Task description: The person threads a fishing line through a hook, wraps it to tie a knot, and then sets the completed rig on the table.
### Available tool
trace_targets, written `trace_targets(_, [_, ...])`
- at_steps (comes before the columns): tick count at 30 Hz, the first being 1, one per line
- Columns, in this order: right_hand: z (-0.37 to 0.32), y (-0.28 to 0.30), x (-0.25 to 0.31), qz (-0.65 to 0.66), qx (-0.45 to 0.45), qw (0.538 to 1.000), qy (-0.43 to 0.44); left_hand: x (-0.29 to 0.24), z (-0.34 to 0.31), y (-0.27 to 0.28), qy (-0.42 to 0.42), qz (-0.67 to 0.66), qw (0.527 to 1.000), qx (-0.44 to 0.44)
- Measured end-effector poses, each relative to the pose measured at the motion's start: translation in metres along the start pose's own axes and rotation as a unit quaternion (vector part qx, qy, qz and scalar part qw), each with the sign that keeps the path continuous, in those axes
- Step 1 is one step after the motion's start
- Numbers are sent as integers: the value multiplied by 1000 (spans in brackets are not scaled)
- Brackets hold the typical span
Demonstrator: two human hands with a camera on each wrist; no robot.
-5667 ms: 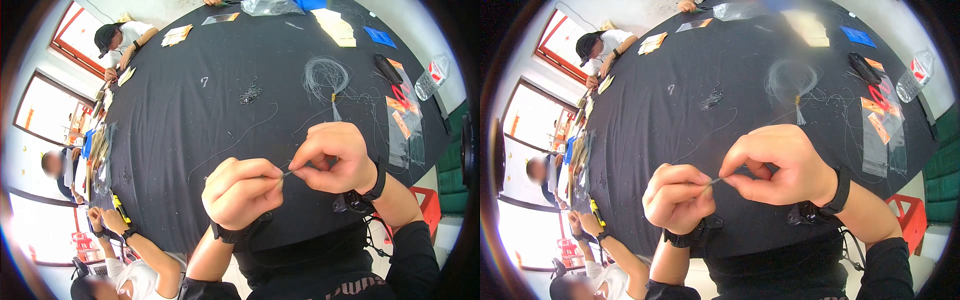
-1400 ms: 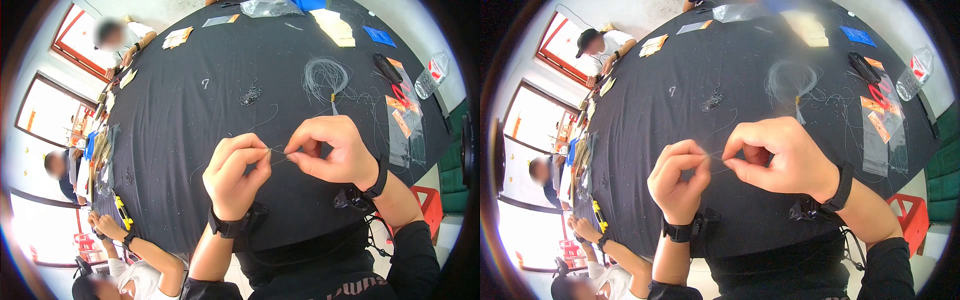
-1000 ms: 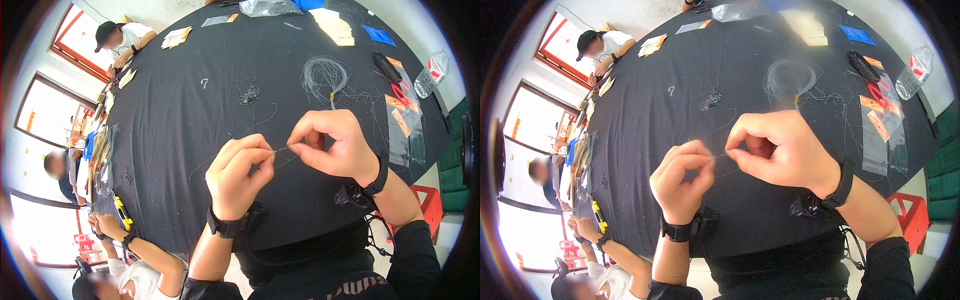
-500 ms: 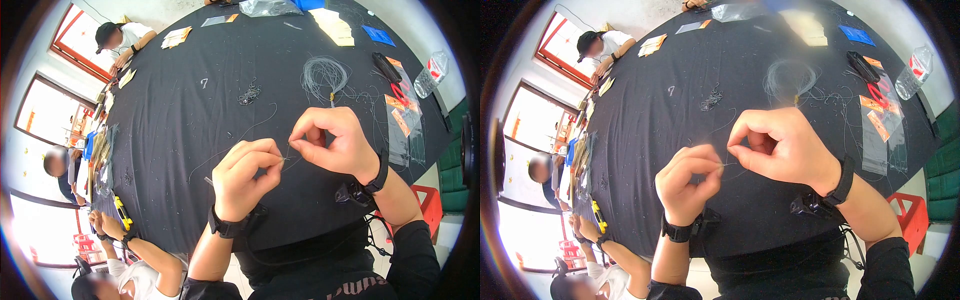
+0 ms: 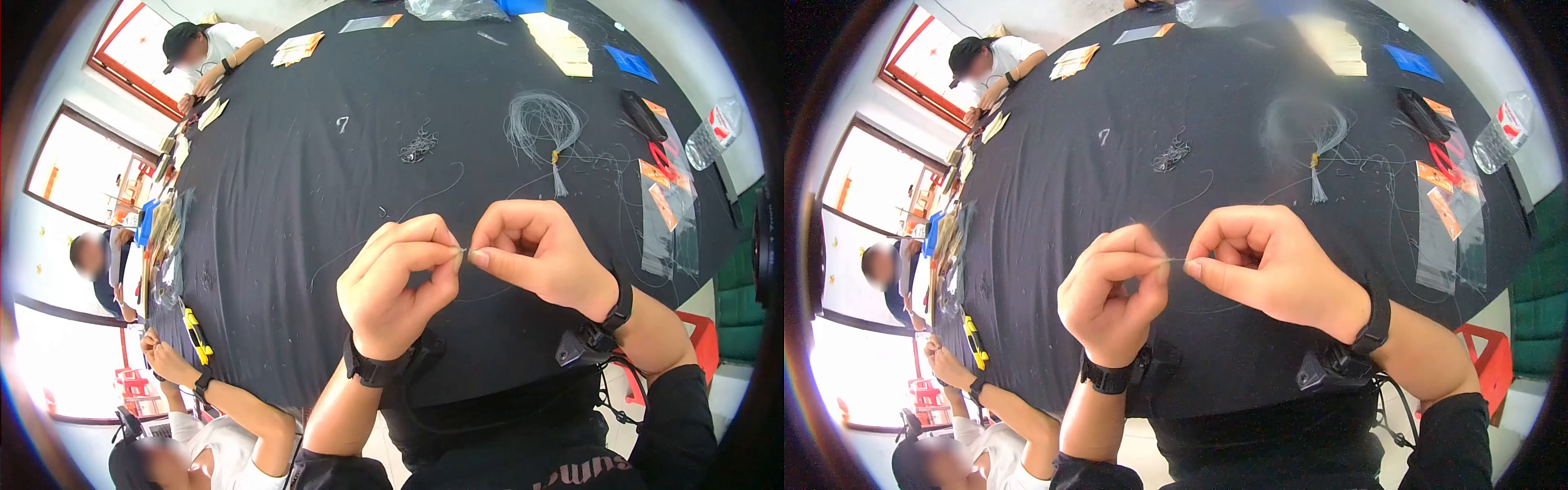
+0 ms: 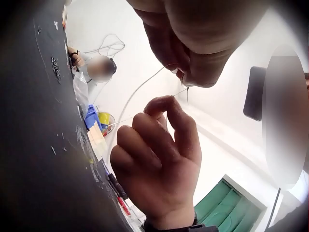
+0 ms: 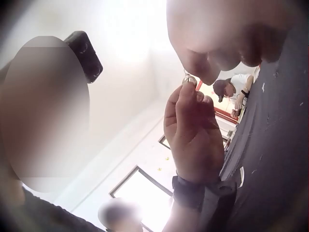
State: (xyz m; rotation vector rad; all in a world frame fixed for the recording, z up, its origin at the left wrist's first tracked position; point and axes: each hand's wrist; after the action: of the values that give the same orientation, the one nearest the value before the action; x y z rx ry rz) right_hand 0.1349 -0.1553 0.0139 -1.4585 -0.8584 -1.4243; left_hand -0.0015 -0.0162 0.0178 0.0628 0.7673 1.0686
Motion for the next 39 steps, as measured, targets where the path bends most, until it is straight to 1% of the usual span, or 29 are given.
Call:
trace_targets(3, [-3,-6,-2,-39,-14,999,24,5,0,-1,-3,7,1000,-1])
trace_targets(5, [-3,-6,0,-133,-19,988,71,5,1,-1,-1,33,999,3])
trace_targets(6, [-4,-5,0,-180,-22,979,94,6,2,-2,0,46,999,6])
trace_targets(9, [0,-2,0,-293,-32,930,219,10,0,-6,8,47,999,14])
trace_targets(12, [3,5,7,-311,-31,918,243,7,1,-5,17,41,998,45])
trace_targets(15, [3,13,11,-305,-27,924,228,7,1,-4,32,25,998,47])
trace_targets(18, [5,20,10,-304,-28,922,239,7,-3,-5,112,-51,992,25])
trace_targets(21, [7,24,10,-306,-14,920,244,11,-5,-4,145,-115,983,13])
trace_targets(24, [7,24,8,-308,-8,920,243,4,-5,-3,222,-179,958,4])
trace_targets(27, [7,23,8,-309,-13,919,246,3,-4,-2,229,-208,951,9])
trace_targets(31, [8,23,8,-305,-31,918,251,0,-4,-1,260,-256,931,7])
trace_targets(34, [6,21,13,-305,-49,922,232,-1,-4,0,279,-294,914,12])
trace_targets(36, [7,22,13,-297,-52,924,234,-1,-3,1,295,-313,903,17])
trace_targets(39, [7,23,12,-292,-52,925,236,1,-4,1,291,-328,899,25])
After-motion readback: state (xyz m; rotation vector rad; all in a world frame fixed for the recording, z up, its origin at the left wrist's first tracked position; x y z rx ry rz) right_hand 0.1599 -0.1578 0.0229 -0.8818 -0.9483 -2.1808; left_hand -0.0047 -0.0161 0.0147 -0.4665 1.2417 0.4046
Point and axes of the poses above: each hand's wrist, its own z-axis towards the middle knuckle, its own y-axis out of the back of the hand, x = y × z, and after that the axes turned 1 degree about z, right-handed
